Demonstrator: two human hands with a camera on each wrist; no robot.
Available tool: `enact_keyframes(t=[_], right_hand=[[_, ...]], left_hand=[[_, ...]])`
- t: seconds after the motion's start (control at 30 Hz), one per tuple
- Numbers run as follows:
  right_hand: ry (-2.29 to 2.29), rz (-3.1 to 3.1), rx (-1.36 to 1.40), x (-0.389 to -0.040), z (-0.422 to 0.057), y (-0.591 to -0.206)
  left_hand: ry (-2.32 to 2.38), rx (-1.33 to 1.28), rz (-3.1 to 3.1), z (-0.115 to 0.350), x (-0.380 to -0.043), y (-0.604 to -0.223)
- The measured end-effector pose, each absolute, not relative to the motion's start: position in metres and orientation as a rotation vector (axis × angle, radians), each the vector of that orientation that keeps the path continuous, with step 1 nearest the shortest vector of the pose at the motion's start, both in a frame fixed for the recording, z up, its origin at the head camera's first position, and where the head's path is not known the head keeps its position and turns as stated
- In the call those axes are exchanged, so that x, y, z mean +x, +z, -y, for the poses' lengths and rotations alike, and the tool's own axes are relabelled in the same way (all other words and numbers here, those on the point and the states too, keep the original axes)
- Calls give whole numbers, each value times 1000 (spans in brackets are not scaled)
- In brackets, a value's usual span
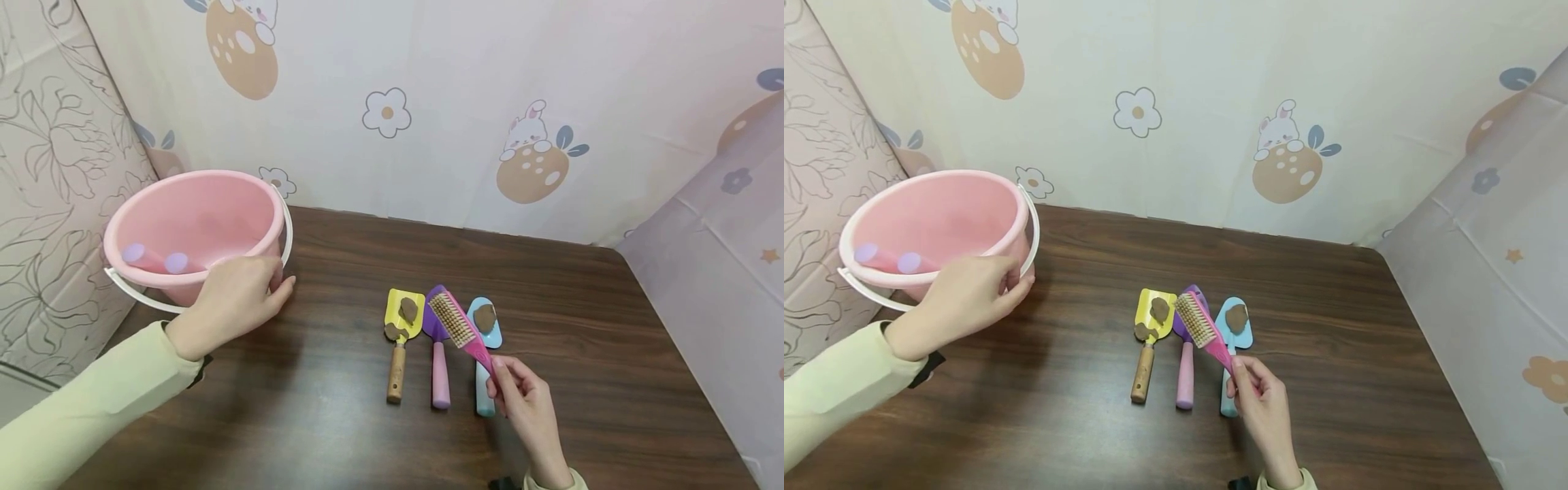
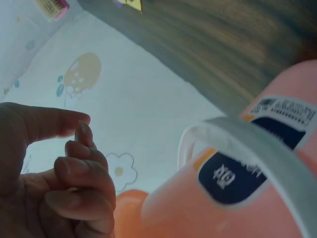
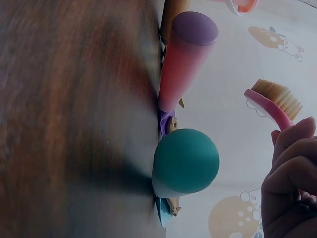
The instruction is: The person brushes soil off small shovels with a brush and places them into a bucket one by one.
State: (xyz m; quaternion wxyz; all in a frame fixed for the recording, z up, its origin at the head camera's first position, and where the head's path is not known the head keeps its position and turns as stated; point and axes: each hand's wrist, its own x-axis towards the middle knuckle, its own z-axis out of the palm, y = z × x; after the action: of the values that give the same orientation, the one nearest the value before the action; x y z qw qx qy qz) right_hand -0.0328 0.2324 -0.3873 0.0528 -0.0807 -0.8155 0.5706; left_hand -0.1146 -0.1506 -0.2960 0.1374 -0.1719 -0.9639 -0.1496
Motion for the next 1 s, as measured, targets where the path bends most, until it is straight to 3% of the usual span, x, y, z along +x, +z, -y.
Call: enact_keyframes(t=[1.0], right_hand=[[1780, 2413, -158, -33, -233, -391]], left_hand=[[-461, -743, 2986, 96, -114, -358]])
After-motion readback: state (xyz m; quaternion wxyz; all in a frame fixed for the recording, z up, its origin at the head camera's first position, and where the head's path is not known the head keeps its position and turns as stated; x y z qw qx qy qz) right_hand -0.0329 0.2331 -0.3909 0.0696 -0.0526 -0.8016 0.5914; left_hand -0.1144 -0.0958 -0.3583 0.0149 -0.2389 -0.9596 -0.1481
